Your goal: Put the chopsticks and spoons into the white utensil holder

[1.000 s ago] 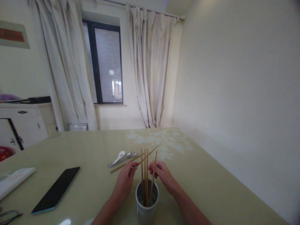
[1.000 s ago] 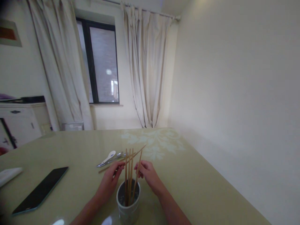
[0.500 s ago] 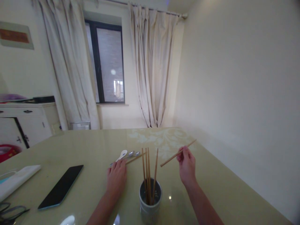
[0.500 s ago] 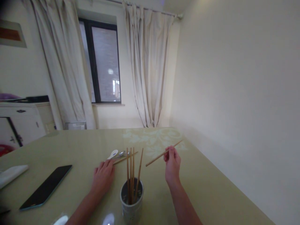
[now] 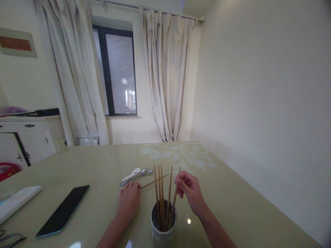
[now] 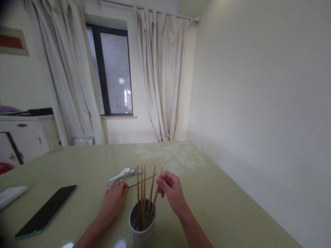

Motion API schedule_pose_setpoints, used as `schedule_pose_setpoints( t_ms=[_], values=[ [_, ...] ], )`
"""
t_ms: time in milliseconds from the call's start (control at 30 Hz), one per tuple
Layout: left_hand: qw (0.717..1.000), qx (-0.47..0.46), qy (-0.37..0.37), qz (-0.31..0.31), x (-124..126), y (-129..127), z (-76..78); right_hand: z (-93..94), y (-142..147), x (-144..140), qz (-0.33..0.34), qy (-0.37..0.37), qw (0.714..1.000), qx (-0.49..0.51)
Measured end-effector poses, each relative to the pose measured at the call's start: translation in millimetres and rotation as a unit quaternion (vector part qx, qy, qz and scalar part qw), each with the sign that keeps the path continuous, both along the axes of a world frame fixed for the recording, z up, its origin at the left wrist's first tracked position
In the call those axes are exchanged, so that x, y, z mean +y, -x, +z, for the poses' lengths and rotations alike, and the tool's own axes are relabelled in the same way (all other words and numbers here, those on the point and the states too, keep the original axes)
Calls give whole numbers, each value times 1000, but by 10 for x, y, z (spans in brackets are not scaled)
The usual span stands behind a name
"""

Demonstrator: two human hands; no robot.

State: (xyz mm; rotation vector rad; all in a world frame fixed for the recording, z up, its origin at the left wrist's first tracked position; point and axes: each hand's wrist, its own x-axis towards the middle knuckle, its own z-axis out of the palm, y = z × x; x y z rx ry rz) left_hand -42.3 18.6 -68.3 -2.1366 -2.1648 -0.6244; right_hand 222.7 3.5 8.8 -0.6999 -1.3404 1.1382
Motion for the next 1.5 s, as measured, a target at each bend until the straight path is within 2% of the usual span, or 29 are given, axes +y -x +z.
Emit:
schedule_pose_setpoints(
  t_ms=[133,267,400,500,567,633,733,800,867,1000,1100,1200,1333,1500],
  values=[
    [991,-128,-16,-44,-7,-87,-5,-93,23,89,-31,20,999,16],
    [953,-280,-35,-107,-65,-230,42,-301,105,238,-66,87,992,-60],
    [923,-345,-3,-168,-188,-456,92,-472,253,294,-49,115,988,-87],
    [908,-364,14,-209,-241,-552,114,-473,294,267,-70,99,991,-51],
    [918,-331,-10,-219,-219,-525,116,-400,240,246,-88,76,993,-30],
    [944,-259,-50,-196,-153,-421,99,-286,120,237,-122,48,991,-17],
    [986,-111,-86,-84,-31,-190,31,-107,-127,251,-212,-2,977,2],
    [997,-21,-74,-13,22,-55,-22,-18,-276,263,-259,-28,965,33],
    [998,37,-44,23,41,26,-61,46,-375,259,-268,-34,958,91],
    [997,71,-2,37,40,46,-82,142,-394,182,-203,-9,957,208],
    [996,81,4,32,52,37,-78,192,-314,96,-139,0,966,219],
    [995,95,0,36,66,48,-68,189,-233,33,-88,-11,980,179],
    [996,80,-1,38,65,75,-42,117,-171,11,-31,-18,997,61],
    [999,50,-11,7,65,122,-34,67,-96,11,40,16,998,-45]
  ],
)
